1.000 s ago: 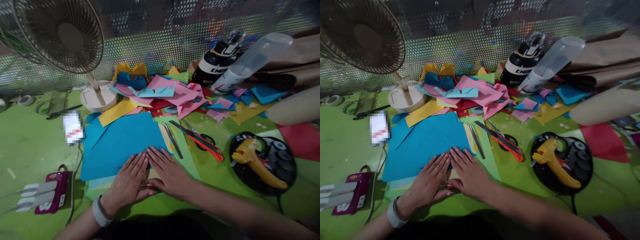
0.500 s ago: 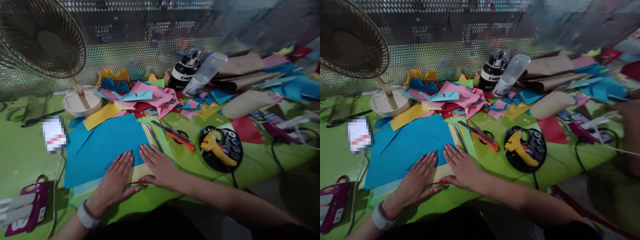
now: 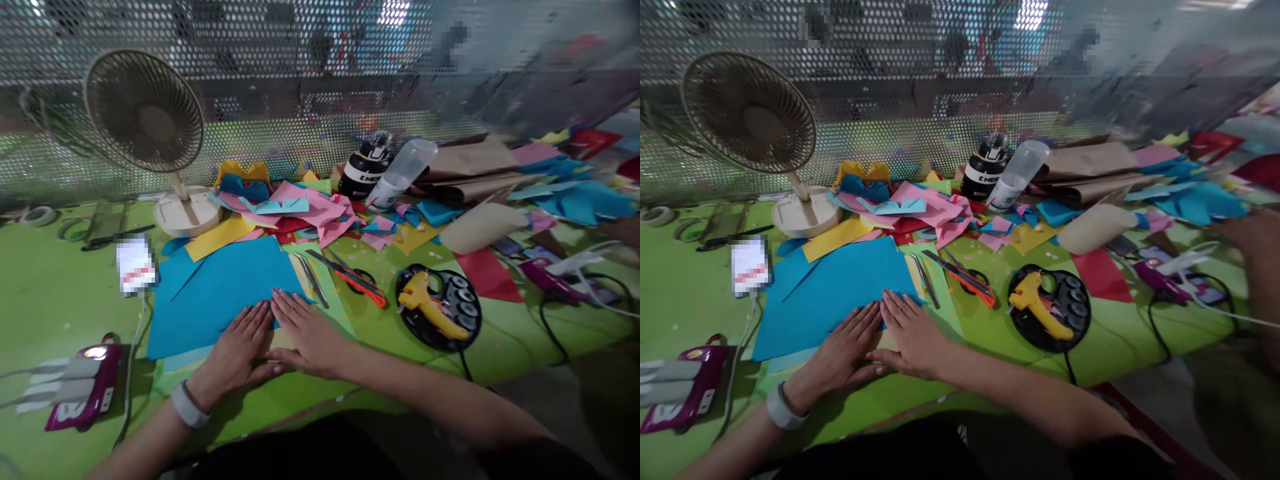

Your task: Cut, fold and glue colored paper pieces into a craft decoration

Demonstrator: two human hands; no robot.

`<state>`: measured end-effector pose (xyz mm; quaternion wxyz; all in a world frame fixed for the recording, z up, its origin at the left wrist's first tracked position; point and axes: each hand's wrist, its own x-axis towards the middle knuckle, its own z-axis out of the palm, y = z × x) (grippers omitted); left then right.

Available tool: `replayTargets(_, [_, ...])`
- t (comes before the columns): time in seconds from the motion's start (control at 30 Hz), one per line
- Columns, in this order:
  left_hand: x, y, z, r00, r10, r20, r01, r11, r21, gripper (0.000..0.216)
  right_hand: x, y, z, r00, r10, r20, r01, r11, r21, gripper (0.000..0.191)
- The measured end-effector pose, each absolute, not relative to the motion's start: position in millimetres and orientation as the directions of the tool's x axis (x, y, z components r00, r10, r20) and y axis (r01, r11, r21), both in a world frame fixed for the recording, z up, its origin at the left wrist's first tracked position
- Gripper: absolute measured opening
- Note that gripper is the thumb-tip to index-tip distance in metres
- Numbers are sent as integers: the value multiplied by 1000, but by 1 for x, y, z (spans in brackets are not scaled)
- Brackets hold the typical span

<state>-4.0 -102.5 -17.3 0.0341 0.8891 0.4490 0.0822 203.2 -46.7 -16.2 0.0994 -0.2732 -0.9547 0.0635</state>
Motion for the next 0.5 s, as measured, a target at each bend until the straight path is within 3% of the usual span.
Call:
replayTargets(0.13, [-4,-105,-16,572,814,100,800,-581,153,90,204,-45,-32,-839,538,82,515,834,-199,90])
replayTargets(0.5, [-38,-136,-11,514,849,122,848,-524,75,91,241,-41,-35,-807,584,87,573,811,-122,90])
